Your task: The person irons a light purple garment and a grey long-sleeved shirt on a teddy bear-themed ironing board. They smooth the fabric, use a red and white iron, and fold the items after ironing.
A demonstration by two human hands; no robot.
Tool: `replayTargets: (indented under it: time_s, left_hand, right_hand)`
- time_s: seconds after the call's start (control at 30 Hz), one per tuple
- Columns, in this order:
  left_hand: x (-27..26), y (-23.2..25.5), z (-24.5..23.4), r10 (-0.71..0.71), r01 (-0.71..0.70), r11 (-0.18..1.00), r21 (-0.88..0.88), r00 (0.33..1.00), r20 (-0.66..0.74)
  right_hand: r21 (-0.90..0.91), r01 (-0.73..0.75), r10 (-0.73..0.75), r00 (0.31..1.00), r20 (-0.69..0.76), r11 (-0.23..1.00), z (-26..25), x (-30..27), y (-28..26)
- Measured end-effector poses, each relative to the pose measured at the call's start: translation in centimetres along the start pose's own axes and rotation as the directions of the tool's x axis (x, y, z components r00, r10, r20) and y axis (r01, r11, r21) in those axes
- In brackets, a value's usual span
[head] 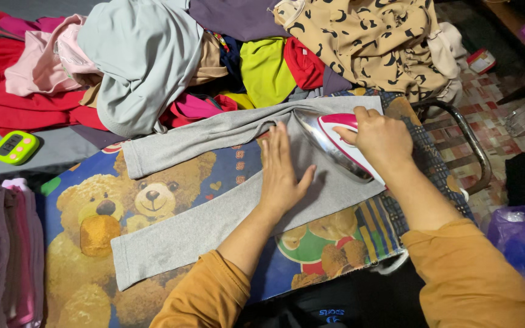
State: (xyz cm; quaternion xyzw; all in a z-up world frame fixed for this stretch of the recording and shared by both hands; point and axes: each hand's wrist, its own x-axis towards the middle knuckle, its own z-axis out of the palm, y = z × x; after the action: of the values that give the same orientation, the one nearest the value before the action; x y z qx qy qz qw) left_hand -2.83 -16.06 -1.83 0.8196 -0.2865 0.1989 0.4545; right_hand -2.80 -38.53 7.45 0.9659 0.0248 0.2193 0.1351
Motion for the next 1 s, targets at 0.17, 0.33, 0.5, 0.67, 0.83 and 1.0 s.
replayTargets:
  time_s: [0.17, 0.33, 0.5, 0.67, 0.83, 1.0]
  left_hand:
    - [-0.4, 0.4, -0.4, 0.023, -0.084, 0.976, 0.201, 0.957, 0.288]
    - [-1.2, -0.3, -0.9, 0.044, -0.129, 0.950, 0.286, 0.958, 0.285]
    - [-3.4, -0.9, -5.2, 0.040, -0.167, 0.933, 0.320, 0.929, 0.369]
    - [-6.6, -1.9, -12.4, 0.004, -0.164, 0.912, 0.377, 0.921, 0.390]
    - [-9.4, -3.1, -17.2, -0.124, -0.073, 0.890, 0.450, 0.911, 0.394]
    - [-9.9, -8.2, -22.4, -0.314, 0.080, 0.781, 0.619, 0.907, 0.280]
  right_hand:
    - [0.041, 0.019, -0.021, 0.999, 0.045, 0.999, 0.6, 1.3, 1.3]
    - [0.167, -0.045, 0.005, 0.972, 0.234, 0.985, -2.5, 0.8, 0.9]
    - [0.192, -0.099, 0.033, 0.947, 0.320, 0.976, -5.5, -2.0, 0.1]
    - [0.206, -0.141, 0.070, 0.945, 0.319, 0.968, -7.1, -5.7, -0.7]
    - [0.254, 0.137, -0.189, 0.963, 0.193, 0.957, -7.7, -7.4, -1.9]
    - [0.231, 0.254, -0.286, 0.951, 0.120, 0.939, -7.1, -5.4, -2.5]
